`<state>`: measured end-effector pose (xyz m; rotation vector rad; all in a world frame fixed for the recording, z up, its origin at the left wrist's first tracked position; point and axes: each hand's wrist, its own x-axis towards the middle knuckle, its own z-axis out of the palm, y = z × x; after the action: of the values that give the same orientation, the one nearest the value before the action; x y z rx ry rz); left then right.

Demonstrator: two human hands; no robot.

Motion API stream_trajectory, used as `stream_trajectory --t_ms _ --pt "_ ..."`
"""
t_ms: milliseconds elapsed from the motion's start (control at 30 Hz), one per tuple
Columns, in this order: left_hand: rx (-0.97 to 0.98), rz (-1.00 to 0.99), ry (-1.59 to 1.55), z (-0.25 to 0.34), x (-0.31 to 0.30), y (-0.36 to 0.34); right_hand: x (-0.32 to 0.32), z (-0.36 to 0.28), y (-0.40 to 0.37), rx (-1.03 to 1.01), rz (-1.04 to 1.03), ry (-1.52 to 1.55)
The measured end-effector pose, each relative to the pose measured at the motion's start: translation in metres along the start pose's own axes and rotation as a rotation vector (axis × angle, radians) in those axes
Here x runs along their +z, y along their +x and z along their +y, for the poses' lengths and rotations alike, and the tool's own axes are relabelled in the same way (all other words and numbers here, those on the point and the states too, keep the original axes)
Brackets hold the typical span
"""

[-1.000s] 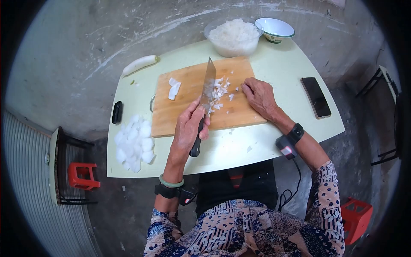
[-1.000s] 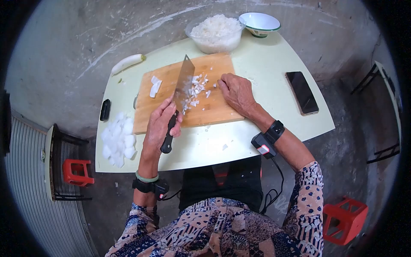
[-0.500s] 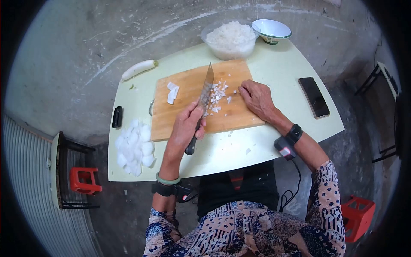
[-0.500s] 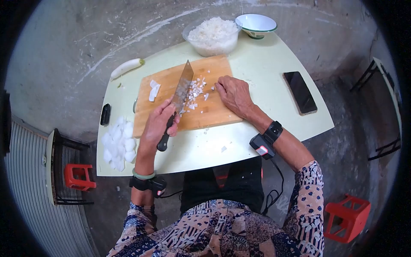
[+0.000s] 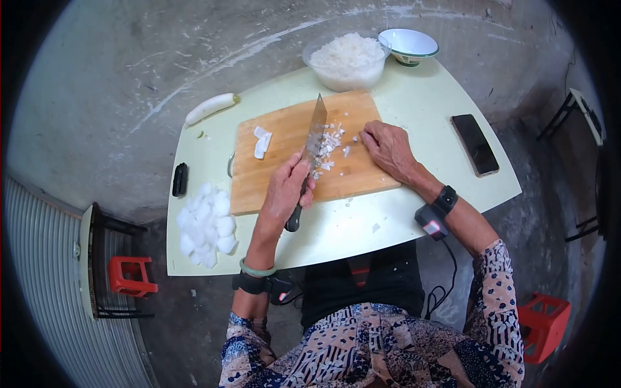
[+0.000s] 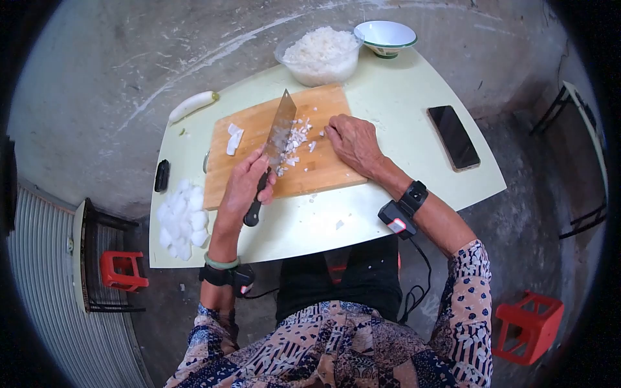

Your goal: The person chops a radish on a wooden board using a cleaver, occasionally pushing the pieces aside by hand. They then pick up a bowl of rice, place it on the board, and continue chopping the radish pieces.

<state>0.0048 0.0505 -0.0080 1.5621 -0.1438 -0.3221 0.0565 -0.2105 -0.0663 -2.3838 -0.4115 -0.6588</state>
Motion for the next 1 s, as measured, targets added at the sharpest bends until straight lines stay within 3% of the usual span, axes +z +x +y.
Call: stream_trajectory --t_ms 300,367,1000 --pt "-0.044 -0.022 -0.058 0.007 0.002 0.002 0.000 0.002 0.000 0.009 0.002 0.020" --pt "0.024 -0.005 -0.035 0.014 0.008 -0.002 0.001 0.004 0.000 -0.004 0.026 0.034" --pt "0.057 -0.039 0.120 -0.009 0.018 0.012 0.000 0.002 0.000 0.007 0.004 0.023"
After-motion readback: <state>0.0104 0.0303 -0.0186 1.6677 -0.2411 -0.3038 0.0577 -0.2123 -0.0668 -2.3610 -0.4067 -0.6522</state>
